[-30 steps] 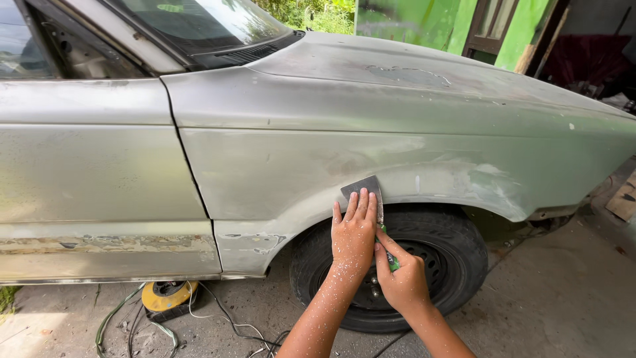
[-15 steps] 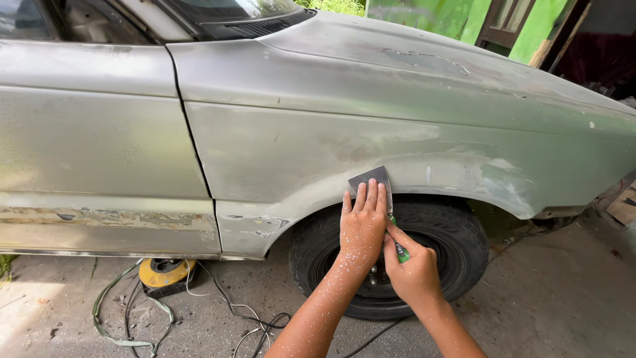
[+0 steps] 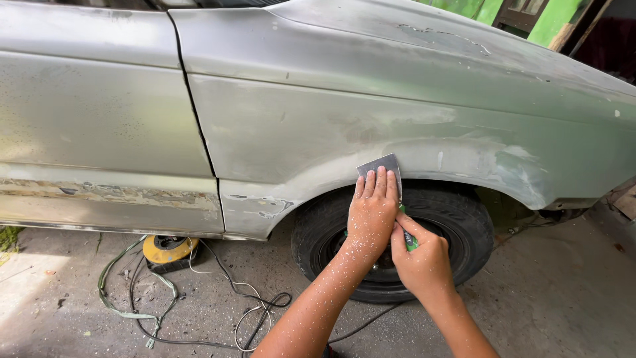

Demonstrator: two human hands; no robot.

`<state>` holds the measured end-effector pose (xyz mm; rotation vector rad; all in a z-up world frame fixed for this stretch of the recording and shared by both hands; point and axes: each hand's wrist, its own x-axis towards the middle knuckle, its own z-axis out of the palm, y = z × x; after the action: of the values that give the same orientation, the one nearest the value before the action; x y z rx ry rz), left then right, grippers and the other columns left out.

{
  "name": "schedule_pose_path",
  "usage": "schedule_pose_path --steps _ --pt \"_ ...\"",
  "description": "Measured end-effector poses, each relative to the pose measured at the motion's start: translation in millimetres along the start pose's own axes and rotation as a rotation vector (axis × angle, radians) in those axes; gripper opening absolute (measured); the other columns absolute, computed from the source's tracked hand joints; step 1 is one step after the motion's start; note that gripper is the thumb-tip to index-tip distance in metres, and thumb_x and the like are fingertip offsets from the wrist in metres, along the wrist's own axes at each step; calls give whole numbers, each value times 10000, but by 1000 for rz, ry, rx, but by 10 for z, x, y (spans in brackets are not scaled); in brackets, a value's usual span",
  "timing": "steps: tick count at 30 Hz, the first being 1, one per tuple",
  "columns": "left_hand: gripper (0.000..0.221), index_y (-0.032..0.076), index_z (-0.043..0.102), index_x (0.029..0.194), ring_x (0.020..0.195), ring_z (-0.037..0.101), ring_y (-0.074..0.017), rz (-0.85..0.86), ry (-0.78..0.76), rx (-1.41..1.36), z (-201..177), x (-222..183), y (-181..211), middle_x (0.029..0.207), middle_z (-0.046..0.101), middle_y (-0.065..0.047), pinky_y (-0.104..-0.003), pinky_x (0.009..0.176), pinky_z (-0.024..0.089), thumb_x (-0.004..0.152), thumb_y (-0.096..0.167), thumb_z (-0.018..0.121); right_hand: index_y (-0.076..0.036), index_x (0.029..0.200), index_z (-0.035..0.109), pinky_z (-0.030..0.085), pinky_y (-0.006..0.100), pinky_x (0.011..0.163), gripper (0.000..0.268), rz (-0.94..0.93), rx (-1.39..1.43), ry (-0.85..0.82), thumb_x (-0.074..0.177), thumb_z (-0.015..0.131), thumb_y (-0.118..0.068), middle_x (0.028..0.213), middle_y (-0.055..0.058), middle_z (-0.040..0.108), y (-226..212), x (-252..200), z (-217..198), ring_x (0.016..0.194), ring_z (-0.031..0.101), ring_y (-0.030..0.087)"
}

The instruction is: The person uses a hand scraper to remove paint and surface material from the front fender of a silver car. The scraping is performed repeatedly over the same area above the front wheel, with the person occasionally pausing to wipe the surface with their hand.

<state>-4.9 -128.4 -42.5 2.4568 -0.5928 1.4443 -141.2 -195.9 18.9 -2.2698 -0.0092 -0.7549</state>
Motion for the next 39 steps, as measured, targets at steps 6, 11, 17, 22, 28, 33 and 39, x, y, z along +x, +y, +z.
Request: schedule_pose_path --steps 6,11,17,22,28,33,39 --pt "609 25 510 1503 1428 509 -391 20 -29 -32 120 43 -306 1557 514 -195 -497 1175 419 906 128 572 -143 1206 784 559 353 800 352 20 6 52 927 582 -218 1141 76 778 -58 106 317 975 763 281" --pt "606 3 499 1500 1410 523 -391 17 -84 -22 -61 1 -193 1537 527 -213 -476 1144 439 912 134 563 -119 1268 747 519 352 659 384 -21 1 -17 940 563 -199 1129 88 792 -136 6 95 663 607 239" --pt "580 -38 509 1474 1375 544 -431 -2 -115 -12 17 -66 -85 1492 549 -269 -479 1154 441 916 107 566 -119 1214 767 542 341 774 369 13 -24 -37 920 559 -199 1175 73 774 -78 -23 61 842 708 296" --pt "616 -21 459 1522 1448 464 -434 41 -87 17 144 53 -360 1571 466 -253 -486 1191 406 920 78 547 -134 1205 773 534 422 716 371 -71 -34 19 910 556 -192 1127 131 751 -128 125 276 868 681 429" --pt "541 -34 557 1449 1352 585 -412 10 -121 -34 -240 48 -174 1445 599 -268 -500 1083 515 921 74 604 -105 1195 783 614 504 848 323 48 7 33 920 623 -163 1024 209 767 -403 -69 54 1019 703 421" --pt "562 -43 540 1454 1340 581 -427 -29 -116 -6 40 -96 1 1464 574 -279 -449 1066 507 919 124 553 -177 1173 784 466 391 671 358 112 -149 -149 914 540 -217 932 144 758 -345 -43 -143 641 358 341" --pt "577 -34 513 1482 1391 540 -431 -59 -88 59 150 5 -134 1515 525 -282 -474 1104 494 928 125 542 -123 1131 788 522 384 820 336 44 -86 -84 902 554 -201 1111 94 775 -255 94 43 1022 629 426"
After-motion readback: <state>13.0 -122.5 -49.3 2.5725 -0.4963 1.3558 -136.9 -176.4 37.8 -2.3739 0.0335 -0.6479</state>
